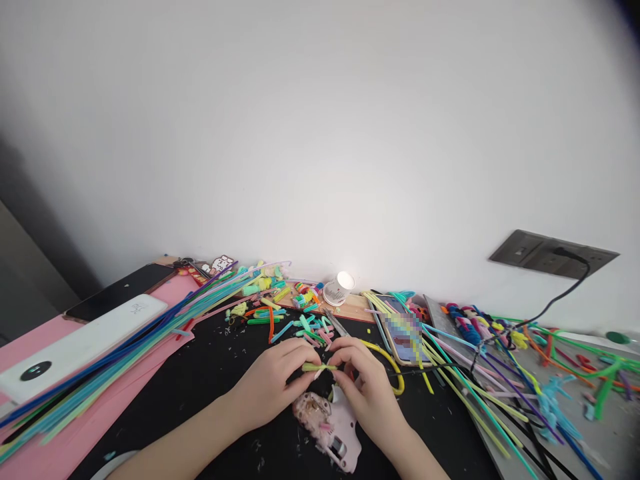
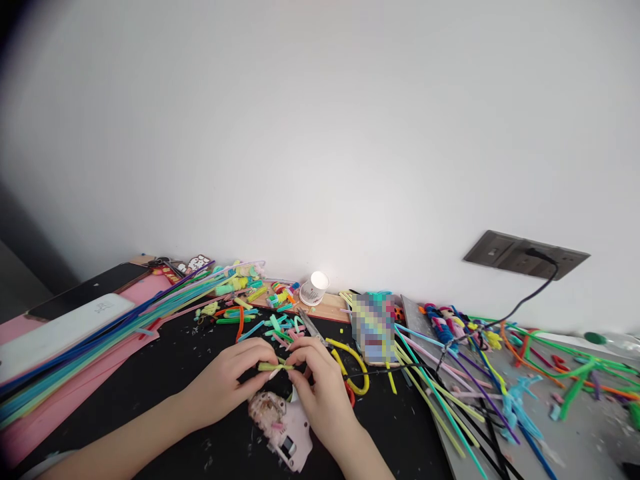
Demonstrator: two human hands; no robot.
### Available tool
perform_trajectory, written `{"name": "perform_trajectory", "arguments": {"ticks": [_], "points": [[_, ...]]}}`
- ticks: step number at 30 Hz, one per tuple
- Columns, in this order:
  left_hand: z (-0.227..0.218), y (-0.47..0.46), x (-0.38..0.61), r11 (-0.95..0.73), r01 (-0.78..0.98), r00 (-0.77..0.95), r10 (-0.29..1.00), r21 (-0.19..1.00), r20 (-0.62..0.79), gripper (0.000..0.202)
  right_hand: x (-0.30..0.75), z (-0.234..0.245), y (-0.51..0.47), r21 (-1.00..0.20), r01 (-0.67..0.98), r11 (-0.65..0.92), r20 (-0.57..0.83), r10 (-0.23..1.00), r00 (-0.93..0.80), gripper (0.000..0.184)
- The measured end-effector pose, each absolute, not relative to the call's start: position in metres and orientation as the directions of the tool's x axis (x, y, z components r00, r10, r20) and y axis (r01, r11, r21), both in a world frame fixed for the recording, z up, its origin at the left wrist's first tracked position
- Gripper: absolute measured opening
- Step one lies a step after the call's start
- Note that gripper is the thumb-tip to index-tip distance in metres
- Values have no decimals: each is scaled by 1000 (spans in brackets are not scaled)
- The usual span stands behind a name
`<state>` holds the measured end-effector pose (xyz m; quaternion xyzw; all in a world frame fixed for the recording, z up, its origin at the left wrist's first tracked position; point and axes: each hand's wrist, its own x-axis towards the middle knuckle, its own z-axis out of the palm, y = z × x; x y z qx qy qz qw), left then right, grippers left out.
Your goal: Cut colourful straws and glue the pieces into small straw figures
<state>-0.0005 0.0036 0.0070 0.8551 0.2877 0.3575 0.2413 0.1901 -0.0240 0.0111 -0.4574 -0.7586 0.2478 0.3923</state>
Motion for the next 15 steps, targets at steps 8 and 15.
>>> {"name": "perform_trajectory", "arguments": {"ticks": [8, 15], "points": [[6, 3, -1, -702, 323, 569, 680, 635, 462, 10, 189, 16, -23, -740, 498, 453, 370, 891, -261, 17], [9, 3, -2, -684, 343, 555, 700, 644, 449, 10, 191, 13, -23, -736, 507, 448, 369, 894, -254, 17]]}}
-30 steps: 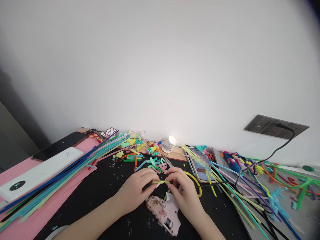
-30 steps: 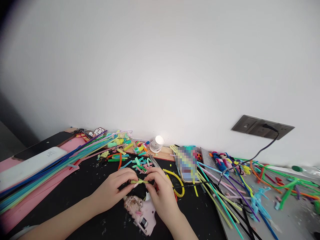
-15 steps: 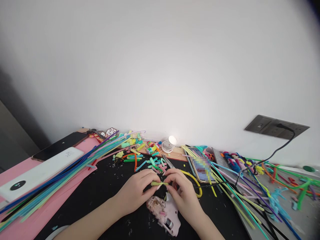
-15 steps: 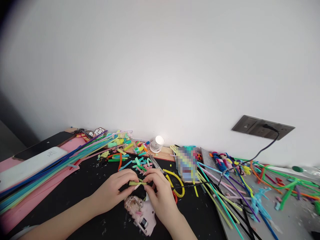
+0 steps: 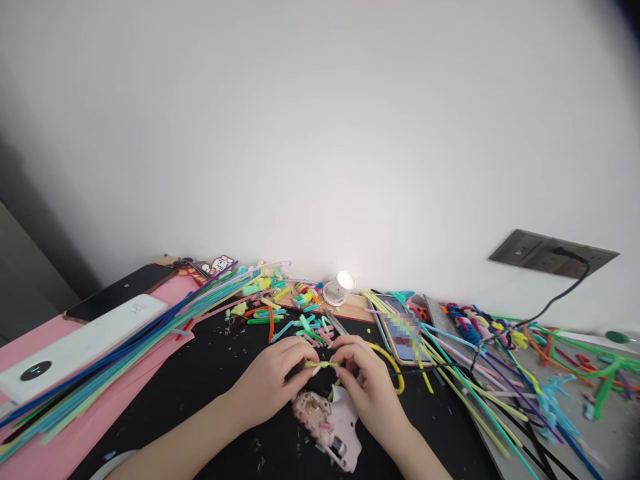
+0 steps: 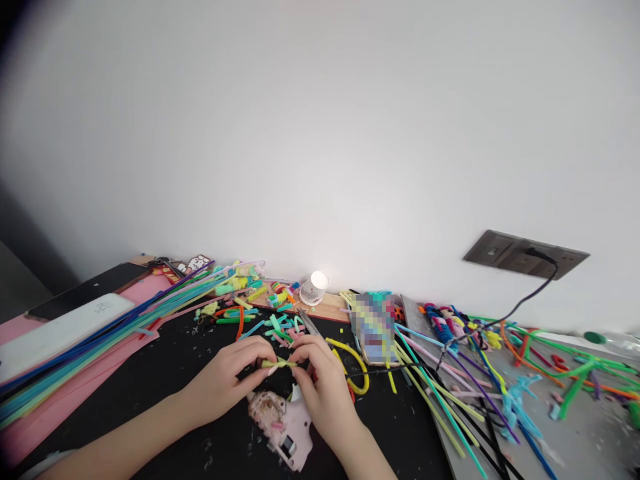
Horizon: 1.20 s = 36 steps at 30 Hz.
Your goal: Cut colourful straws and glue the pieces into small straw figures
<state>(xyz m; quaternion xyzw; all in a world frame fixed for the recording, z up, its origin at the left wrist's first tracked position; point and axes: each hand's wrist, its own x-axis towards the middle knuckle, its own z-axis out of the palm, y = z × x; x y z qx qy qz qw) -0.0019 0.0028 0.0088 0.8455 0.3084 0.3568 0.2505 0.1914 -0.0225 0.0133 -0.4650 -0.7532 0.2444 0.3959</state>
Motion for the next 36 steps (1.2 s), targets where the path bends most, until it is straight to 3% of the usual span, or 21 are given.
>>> {"name": "perform_trajectory", "arguments": {"ticks": [36], "points": [[6, 9, -7, -690, 384, 488, 716, 613, 500, 18, 194, 15, -17, -773, 469, 427, 389, 903, -180, 14]]}}
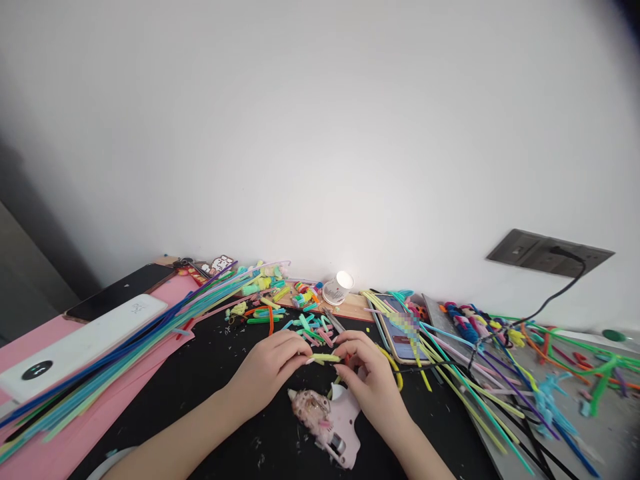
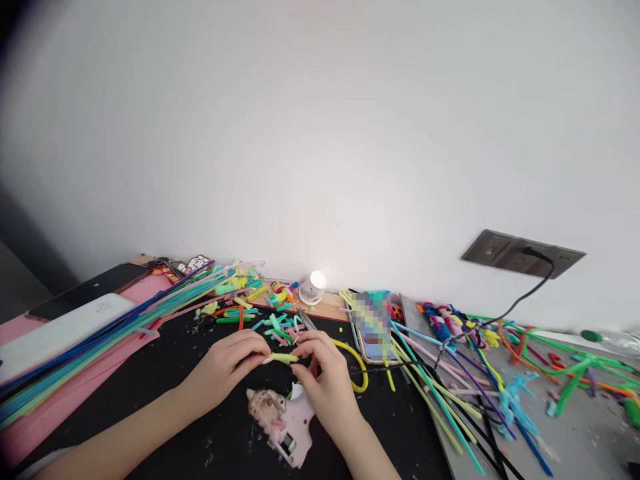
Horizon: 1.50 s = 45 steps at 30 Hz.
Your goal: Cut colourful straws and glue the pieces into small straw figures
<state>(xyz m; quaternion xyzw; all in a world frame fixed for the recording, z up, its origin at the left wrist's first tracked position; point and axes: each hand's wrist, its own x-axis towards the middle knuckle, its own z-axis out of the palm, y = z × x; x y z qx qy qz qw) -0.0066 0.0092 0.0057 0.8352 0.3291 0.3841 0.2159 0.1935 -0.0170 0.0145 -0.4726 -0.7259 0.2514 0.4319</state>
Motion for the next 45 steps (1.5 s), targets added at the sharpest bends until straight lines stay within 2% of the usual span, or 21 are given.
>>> {"name": "perform_trajectory", "arguments": {"ticks": [29, 34, 38, 40, 42, 45], "points": [[-2, 12, -8, -689, 356, 497, 712, 631, 497, 19, 199, 4, -14, -812, 446, 377, 369, 923, -108, 12], [-6, 12, -9, -681, 367, 492, 721, 634, 489, 20, 201, 5, -12, -777, 482, 405, 402, 908, -116, 13], [-9, 15, -9, -587, 425, 378, 806, 688, 455, 21, 206, 13, -12, -690, 555, 465, 478, 868, -132, 15], [-9, 18, -9, -517, 443, 299, 855, 732, 423, 19, 208, 19, -15, -647, 596, 476, 448, 870, -209, 16], [-7, 20, -9, -441, 446, 227, 898, 779, 378, 18, 208, 25, -18, -597, 650, 470, 350, 882, -316, 19], [-5, 23, -9, -312, 434, 138, 950, 845, 280, 19, 210, 34, -24, -515, 728, 453, 161, 885, -437, 44]]}}
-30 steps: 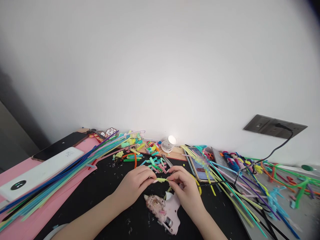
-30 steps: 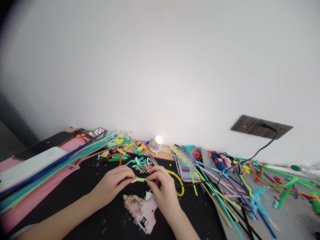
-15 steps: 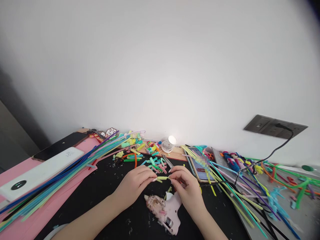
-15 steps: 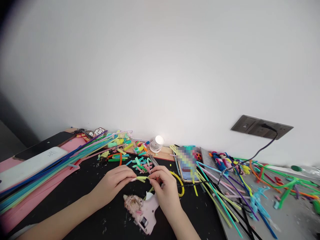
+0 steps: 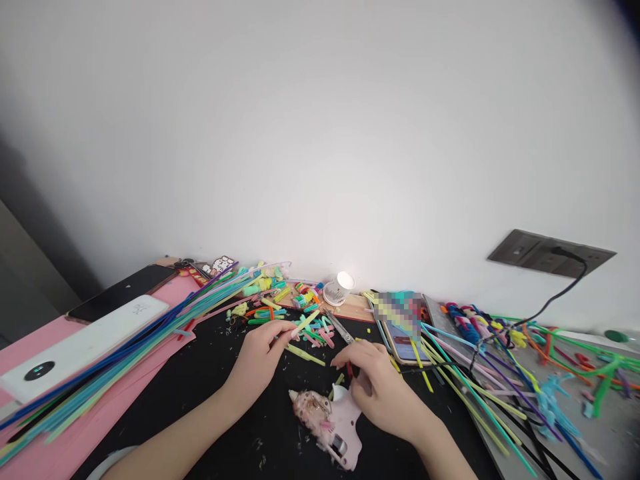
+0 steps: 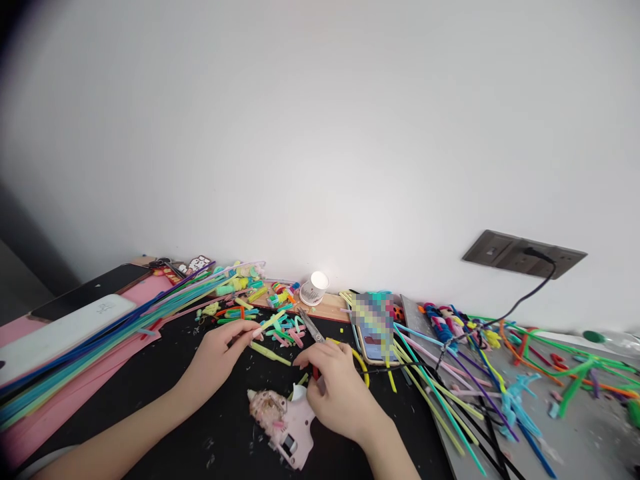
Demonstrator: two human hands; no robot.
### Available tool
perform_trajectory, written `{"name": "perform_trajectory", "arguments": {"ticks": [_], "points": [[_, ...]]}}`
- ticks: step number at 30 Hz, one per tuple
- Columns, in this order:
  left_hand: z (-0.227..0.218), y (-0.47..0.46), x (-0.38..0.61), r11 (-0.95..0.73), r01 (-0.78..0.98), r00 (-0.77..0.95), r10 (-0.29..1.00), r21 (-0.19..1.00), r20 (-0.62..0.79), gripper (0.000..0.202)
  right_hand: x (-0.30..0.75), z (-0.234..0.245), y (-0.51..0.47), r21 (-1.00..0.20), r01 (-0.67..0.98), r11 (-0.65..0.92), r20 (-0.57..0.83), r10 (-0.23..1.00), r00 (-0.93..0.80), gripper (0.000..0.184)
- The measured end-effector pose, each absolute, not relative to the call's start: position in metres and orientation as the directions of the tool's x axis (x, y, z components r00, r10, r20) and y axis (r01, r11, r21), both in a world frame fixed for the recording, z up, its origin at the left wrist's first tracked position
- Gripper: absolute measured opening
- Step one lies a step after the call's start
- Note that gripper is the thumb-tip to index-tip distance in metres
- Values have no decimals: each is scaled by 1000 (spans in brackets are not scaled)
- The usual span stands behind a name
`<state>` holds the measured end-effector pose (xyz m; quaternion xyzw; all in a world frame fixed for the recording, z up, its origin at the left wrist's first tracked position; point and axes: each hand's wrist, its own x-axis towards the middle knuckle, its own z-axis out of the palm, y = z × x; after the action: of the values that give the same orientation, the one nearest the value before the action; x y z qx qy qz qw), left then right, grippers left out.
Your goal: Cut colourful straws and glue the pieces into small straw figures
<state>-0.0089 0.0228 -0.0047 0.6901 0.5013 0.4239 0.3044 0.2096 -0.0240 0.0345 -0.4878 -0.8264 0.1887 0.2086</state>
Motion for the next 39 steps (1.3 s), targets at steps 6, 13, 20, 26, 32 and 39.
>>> {"name": "perform_trajectory", "arguments": {"ticks": [6, 13, 20, 26, 32, 39], "points": [[-7, 29, -11, -156, 394, 55, 988, 906, 146, 25, 217, 44, -30, -467, 765, 444, -20, 860, -511, 60], [-8, 30, -13, -117, 351, 31, 993, 929, 113, 26, 218, 48, -35, -455, 761, 462, -105, 821, -561, 69], [-10, 33, -14, -112, 345, 6, 993, 932, 117, 29, 214, 47, -32, -441, 771, 459, -6, 858, -514, 60], [-9, 32, -14, -121, 392, 1, 991, 912, 131, 30, 218, 44, -22, -440, 784, 438, 200, 899, -390, 28], [-3, 19, -8, -188, 397, 99, 982, 898, 162, 27, 214, 27, -16, -517, 734, 441, 313, 895, -317, 11], [-1, 15, -8, -294, 469, 171, 955, 833, 241, 27, 215, 14, -15, -589, 691, 418, 368, 901, -231, 17]]}}
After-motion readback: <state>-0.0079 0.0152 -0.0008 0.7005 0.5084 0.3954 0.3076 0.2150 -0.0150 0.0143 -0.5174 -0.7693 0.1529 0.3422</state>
